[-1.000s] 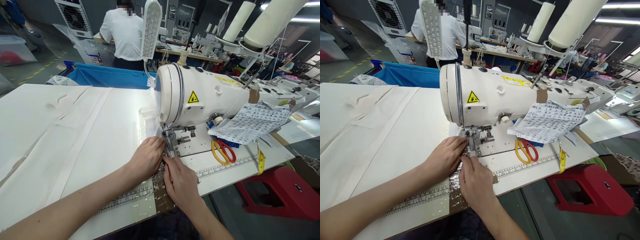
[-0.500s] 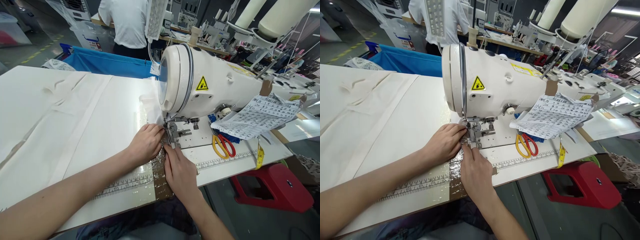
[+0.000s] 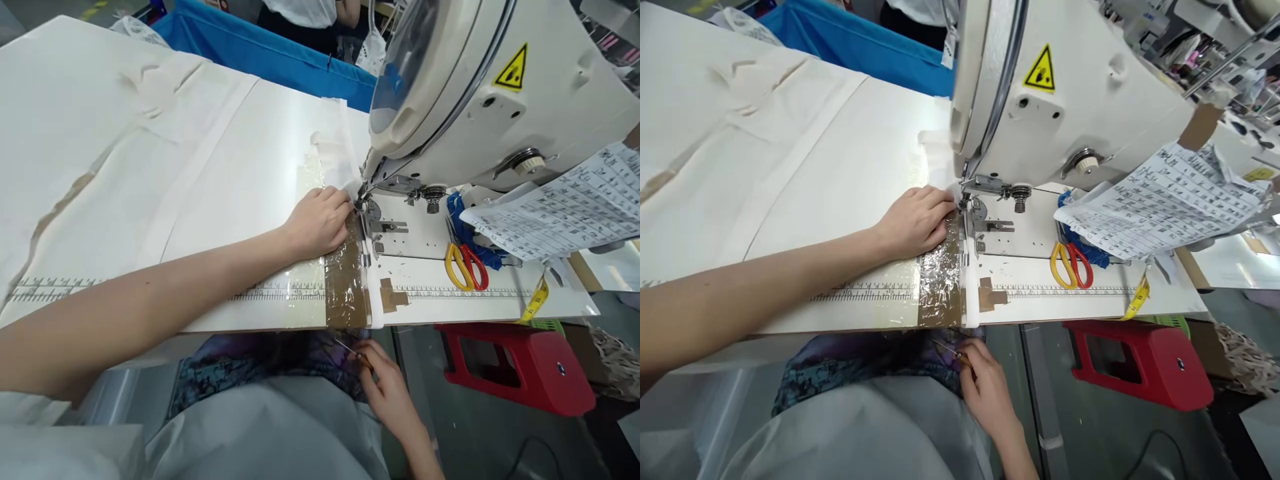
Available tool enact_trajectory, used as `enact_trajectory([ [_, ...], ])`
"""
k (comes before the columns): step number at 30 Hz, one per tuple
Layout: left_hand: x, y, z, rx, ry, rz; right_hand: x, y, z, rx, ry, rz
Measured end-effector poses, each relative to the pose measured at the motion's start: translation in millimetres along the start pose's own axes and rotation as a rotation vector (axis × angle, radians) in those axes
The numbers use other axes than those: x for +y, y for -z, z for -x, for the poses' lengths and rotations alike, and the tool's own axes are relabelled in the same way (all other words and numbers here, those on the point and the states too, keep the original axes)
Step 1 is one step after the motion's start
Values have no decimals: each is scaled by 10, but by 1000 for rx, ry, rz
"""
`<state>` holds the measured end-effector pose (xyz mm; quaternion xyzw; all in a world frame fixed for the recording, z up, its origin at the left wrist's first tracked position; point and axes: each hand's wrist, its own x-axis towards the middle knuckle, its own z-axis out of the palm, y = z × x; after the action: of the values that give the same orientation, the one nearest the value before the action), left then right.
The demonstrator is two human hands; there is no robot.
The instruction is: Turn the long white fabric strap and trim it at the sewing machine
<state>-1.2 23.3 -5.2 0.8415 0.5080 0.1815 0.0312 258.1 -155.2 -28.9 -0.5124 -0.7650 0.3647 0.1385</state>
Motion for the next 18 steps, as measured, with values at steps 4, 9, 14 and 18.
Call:
enact_trajectory([
  [4, 12, -12, 7, 4, -19, -25, 295, -270, -198, 74, 0, -28],
  [9, 38, 6, 31, 10, -63, -89, 587, -670, -437, 66, -57, -271],
  [14, 139, 88, 205, -33, -49, -129, 643, -976, -398, -21, -76, -363],
  [18, 328, 321, 568, 66, -95, -66, 568, -983, -281, -90, -83, -407],
])
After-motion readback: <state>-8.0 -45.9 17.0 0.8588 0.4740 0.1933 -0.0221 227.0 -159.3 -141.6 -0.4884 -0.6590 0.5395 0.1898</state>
